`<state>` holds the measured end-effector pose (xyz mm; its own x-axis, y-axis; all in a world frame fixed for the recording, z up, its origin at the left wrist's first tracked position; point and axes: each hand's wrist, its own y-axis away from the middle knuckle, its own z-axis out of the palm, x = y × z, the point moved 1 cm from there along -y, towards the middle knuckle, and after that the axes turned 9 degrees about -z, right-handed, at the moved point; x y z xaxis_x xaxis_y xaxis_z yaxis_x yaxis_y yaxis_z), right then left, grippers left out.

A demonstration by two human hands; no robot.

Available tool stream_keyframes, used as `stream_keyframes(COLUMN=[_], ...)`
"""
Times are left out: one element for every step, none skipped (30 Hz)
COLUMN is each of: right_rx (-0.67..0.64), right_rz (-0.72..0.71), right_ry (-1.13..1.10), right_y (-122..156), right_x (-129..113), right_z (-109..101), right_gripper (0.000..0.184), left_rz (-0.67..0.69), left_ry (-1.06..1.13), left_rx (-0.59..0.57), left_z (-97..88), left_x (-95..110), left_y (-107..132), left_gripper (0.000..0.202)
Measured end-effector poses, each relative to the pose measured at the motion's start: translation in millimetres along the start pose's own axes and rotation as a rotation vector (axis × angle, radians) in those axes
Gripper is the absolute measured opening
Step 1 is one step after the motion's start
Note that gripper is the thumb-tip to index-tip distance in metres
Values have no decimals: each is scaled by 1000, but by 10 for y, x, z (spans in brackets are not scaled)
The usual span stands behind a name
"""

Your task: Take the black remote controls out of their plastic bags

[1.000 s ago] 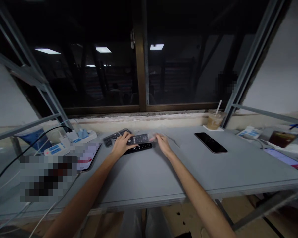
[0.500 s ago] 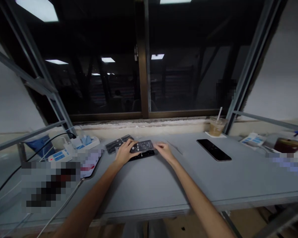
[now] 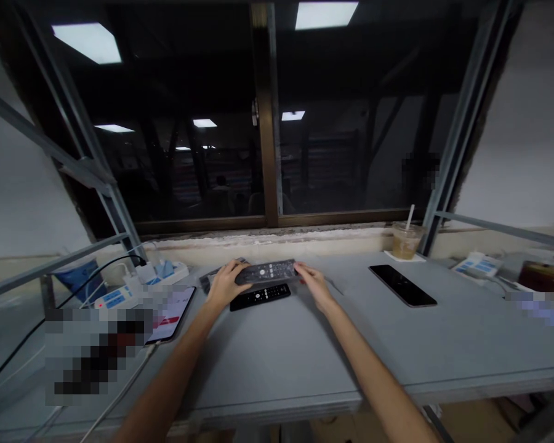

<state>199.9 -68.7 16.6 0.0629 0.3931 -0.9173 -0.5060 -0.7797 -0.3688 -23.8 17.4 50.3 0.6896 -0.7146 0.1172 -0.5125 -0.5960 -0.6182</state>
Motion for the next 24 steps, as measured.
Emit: stream_keyframes(right_rx=[46,99,155,213,274,330,372,396,408,415,415,408,395,378,359,340,322,304,287,270,254,238,222,205], right_rz=[19,39,60,80,97,110,122,132,141,153,164,174,181,185,187,186,183,179,173,164,150,133,112,88], right_ry=[-40,-88,-136,-178,-209,-225,-227,-222,-214,-209,-202,-195,-187,-178,-167,-153,-135,-115,-93,-69,-42,-11,22,58], right_y=[-17,-32,-45,-54,-62,-69,-75,-82,-88,-94,-98,-99,-98,-92,-84,-74,-62,-51,-41,-33,-28,-25,-25,-27], right_x=[12,26,39,53,67,81,95,109,125,142,160,179,198,217,235,252,267,281,294,305,315,323,330,335], right_z=[-17,-32,-45,-58,-71,-86,-102,-119,-136,-151,-164,-171,-172,-168,-159,-145,-128,-111,-94,-80,-69,-62,-59,-59], right_gripper=[33,32,30,27,23,20,18,16,16,16,17,17,17,17,16,14,14,13,14,14,15,16,18,21], left_rz=[-23,-47,-78,-119,-173,-242,-330,-427,-519,-598,-657,-694,-709,-711,-708,-694,-670,-636,-596,-556,-519,-487,-463,-445], left_ry=[-6,-12,-18,-23,-25,-22,-14,-4,6,14,19,20,21,22,27,34,41,48,56,63,70,77,84,91], left_rx=[-6,-16,-25,-32,-36,-36,-37,-42,-51,-66,-87,-114,-143,-172,-199,-223,-240,-252,-260,-267,-274,-280,-286,-290], left_z=[14,31,47,60,67,67,62,54,47,44,48,61,84,117,157,203,250,297,340,379,411,437,455,468], left_x=[-23,-41,-57,-72,-87,-104,-124,-145,-167,-187,-203,-212,-214,-207,-192,-170,-140,-107,-73,-41,-15,5,18,25], left_y=[2,8,15,24,32,40,47,53,58,61,63,63,64,66,70,77,85,96,107,117,127,134,138,140], left_gripper=[37,34,30,26,22,19,19,20,24,27,32,36,41,45,47,49,49,48,46,44,41,40,39,39])
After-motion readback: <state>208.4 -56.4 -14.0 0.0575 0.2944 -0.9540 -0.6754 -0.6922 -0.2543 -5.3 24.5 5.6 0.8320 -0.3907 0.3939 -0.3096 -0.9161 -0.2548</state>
